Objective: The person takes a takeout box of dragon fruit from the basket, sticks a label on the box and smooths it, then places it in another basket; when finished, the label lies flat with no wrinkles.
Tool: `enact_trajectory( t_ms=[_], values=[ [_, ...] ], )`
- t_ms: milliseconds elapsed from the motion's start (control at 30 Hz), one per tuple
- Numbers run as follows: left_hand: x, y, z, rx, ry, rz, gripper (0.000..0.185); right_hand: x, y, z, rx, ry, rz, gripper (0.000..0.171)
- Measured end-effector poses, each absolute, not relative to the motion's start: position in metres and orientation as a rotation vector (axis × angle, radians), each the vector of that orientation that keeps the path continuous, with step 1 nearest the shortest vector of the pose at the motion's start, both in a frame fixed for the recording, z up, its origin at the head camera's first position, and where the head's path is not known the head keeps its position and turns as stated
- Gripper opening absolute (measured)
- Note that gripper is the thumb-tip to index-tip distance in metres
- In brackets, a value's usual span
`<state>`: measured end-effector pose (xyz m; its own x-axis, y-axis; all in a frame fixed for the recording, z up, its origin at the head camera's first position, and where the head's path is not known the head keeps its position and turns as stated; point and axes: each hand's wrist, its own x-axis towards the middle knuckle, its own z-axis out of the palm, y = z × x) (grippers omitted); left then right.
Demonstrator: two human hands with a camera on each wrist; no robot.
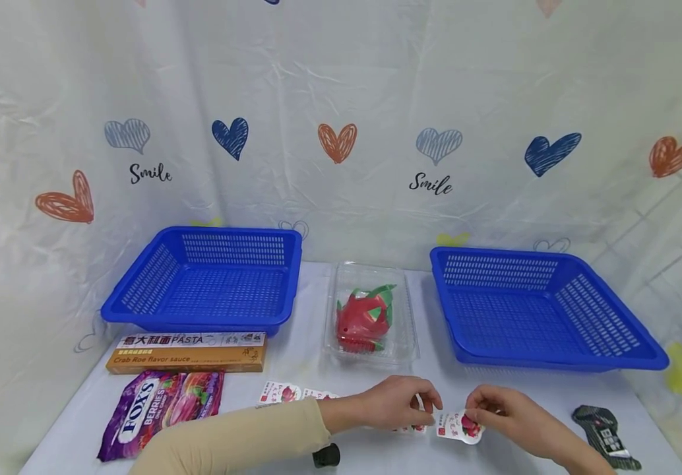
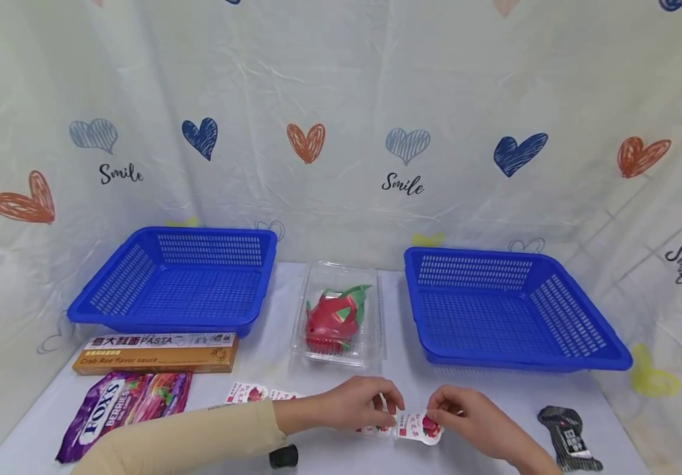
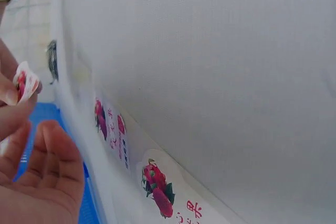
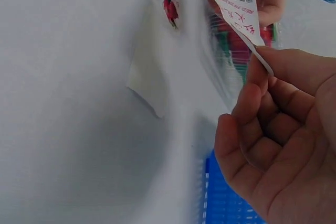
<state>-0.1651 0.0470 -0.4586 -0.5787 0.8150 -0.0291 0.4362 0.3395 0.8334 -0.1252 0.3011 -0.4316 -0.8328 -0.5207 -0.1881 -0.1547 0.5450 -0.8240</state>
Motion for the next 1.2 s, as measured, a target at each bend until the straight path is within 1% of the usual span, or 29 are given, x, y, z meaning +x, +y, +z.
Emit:
enact_trajectory(
  t_ms=[100, 200, 300, 433, 567, 667, 867, 967, 1100, 1200],
  values=[
    [-0.165, 0.046, -0.456, 1.108, 2.03, 1.233, 0.016, -0.127, 0.3, -0.431, -0.652, 2.298, -1.222, 0.012],
    [-0.165, 0.046, -0.455, 1.149, 1.961, 1.255, 0.017, -0.13, 0.298, -0.431, -0.682, 2.219, -1.228, 0.012],
    [-0.163, 0.048, -0.455, 1.23, 1.937, 1.225, 0.017, -0.131, 0.296, -0.43, -0.685, 2.163, -1.234, 0.013],
    [-0.161, 0.049, -0.456, 1.334, 1.977, 1.156, 0.015, -0.132, 0.295, -0.429, -0.792, 2.103, -1.268, 0.014],
    [-0.16, 0.047, -0.455, 1.309, 2.034, 1.137, 0.015, -0.133, 0.292, -0.429, -0.854, 2.112, -1.278, 0.014],
    [-0.16, 0.045, -0.451, 1.278, 2.072, 1.146, 0.015, -0.134, 0.292, -0.427, -0.814, 2.182, -1.265, 0.013],
    [-0.164, 0.039, -0.438, 1.306, 2.154, 1.15, 0.017, -0.136, 0.295, -0.416, -0.712, 2.365, -1.271, 0.018],
    [-0.169, 0.035, -0.432, 1.313, 2.172, 1.167, 0.019, -0.138, 0.294, -0.41, -0.706, 2.502, -1.312, 0.016],
    [-0.174, 0.03, -0.421, 1.272, 2.191, 1.228, 0.023, -0.14, 0.29, -0.4, -0.579, 2.71, -1.347, 0.016],
    [-0.178, 0.025, -0.412, 1.179, 2.203, 1.321, 0.023, -0.143, 0.285, -0.39, -0.454, 2.802, -1.347, 0.021]
  ],
)
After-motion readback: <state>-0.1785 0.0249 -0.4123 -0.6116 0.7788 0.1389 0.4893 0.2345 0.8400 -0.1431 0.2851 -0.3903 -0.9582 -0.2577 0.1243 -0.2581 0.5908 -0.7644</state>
